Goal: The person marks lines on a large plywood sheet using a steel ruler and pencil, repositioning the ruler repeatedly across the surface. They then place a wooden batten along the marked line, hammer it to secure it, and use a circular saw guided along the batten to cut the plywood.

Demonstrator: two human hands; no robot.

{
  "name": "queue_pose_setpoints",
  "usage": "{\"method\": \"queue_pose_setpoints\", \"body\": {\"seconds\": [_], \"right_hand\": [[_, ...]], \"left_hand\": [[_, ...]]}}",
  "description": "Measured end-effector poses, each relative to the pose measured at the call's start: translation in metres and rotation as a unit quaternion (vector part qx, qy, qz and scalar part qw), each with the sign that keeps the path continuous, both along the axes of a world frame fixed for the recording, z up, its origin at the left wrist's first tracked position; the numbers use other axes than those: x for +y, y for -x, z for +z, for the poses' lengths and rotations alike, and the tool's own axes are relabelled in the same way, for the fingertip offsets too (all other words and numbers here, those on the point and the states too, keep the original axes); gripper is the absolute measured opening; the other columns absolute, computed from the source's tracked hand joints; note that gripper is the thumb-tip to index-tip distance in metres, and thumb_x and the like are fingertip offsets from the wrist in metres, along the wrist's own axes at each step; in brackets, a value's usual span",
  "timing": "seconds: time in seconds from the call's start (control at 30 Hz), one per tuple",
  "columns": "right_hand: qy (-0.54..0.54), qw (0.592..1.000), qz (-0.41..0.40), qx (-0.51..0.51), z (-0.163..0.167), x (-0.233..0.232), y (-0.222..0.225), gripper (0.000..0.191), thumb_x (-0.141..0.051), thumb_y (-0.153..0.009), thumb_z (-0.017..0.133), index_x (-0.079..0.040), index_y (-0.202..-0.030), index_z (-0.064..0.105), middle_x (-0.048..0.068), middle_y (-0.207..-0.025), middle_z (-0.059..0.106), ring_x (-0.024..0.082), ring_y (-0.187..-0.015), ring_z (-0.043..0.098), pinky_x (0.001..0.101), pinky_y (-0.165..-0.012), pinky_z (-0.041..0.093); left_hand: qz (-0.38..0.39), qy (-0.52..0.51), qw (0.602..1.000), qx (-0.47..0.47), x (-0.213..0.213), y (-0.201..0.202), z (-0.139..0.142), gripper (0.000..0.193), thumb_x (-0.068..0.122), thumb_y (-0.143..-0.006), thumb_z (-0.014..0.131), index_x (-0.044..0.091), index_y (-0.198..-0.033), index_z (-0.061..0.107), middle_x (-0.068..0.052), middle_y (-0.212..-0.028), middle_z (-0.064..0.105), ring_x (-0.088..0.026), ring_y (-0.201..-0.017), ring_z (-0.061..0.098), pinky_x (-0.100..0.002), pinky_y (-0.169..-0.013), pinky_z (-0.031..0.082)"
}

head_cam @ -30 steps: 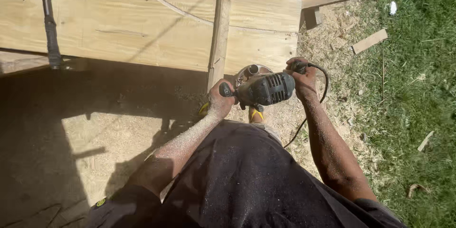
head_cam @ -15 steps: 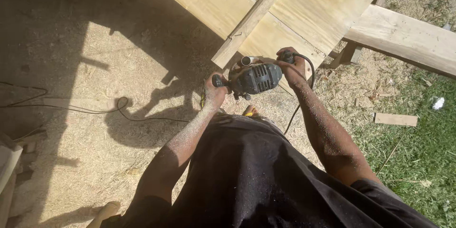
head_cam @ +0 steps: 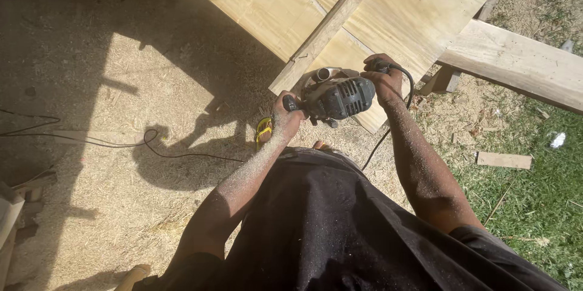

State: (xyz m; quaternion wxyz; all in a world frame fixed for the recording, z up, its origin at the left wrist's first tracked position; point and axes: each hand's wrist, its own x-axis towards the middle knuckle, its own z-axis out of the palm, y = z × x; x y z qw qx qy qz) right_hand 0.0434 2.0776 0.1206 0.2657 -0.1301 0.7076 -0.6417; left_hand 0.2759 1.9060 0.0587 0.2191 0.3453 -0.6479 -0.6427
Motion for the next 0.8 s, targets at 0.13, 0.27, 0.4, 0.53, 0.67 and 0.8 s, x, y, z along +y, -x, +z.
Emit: {"method": "queue_pose_setpoints", "body": {"seconds": [0.13,0.27,0.4,0.53,0.67,0.8], "right_hand": [[-0.017,1.0,-0.025,0.005,0.012,-0.006,0.025,0.035,0.009,-0.072,0.069,-0.003,-0.105,0.069,0.01,-0.095,0.066,0.021,-0.092,0.065,0.0336,-0.083,0.059],[-0.006,0.999,-0.035,-0.009,0.013,-0.016,0.043,0.036,0.009,-0.072,0.068,-0.002,-0.106,0.068,0.01,-0.095,0.067,0.021,-0.093,0.066,0.0333,-0.085,0.06],[-0.026,0.998,-0.059,-0.013,0.011,-0.024,0.05,0.034,0.007,-0.074,0.073,-0.001,-0.107,0.069,0.013,-0.097,0.068,0.023,-0.091,0.066,0.0349,-0.083,0.058],[-0.102,0.991,-0.086,0.006,0.012,-0.023,0.047,0.051,-0.009,-0.082,0.079,-0.002,-0.129,0.058,0.019,-0.112,0.067,0.029,-0.102,0.07,0.0393,-0.09,0.061],[-0.221,0.954,-0.202,-0.005,0.005,-0.028,0.027,0.092,-0.037,-0.093,0.083,0.004,-0.15,0.023,0.028,-0.124,0.061,0.036,-0.116,0.068,0.0431,-0.094,0.062],[-0.152,0.951,-0.239,-0.123,-0.017,-0.015,-0.047,0.084,-0.049,-0.105,0.058,0.001,-0.158,0.017,0.026,-0.127,0.062,0.032,-0.115,0.068,0.0434,-0.094,0.059]], "left_hand": [[-0.023,-0.04,0.999,-0.018,-0.006,0.033,0.005,0.038,-0.003,-0.06,0.071,0.007,-0.095,0.058,-0.002,-0.082,0.054,-0.014,-0.076,0.055,-0.029,-0.072,0.047],[-0.052,-0.019,0.997,-0.044,-0.02,0.056,0.005,0.035,-0.003,-0.064,0.071,0.006,-0.096,0.058,-0.003,-0.082,0.053,-0.016,-0.075,0.054,-0.029,-0.072,0.046],[-0.057,-0.028,0.998,-0.028,-0.031,0.07,0.005,0.035,-0.004,-0.063,0.071,0.005,-0.094,0.059,-0.002,-0.081,0.054,-0.016,-0.075,0.055,-0.029,-0.072,0.047],[-0.059,-0.04,0.997,-0.038,-0.036,0.075,0.002,0.035,-0.004,-0.063,0.071,0.006,-0.094,0.059,-0.001,-0.081,0.059,-0.015,-0.074,0.059,-0.03,-0.071,0.049],[-0.065,-0.01,0.997,-0.045,-0.044,0.085,-0.001,0.031,-0.005,-0.067,0.07,0.005,-0.095,0.059,-0.005,-0.08,0.059,-0.018,-0.072,0.059,-0.032,-0.071,0.05],[-0.111,-0.007,0.989,-0.094,-0.056,0.089,0.006,0.03,-0.003,-0.069,0.068,0.005,-0.097,0.059,-0.006,-0.083,0.063,-0.02,-0.075,0.064,-0.035,-0.072,0.053]]}}
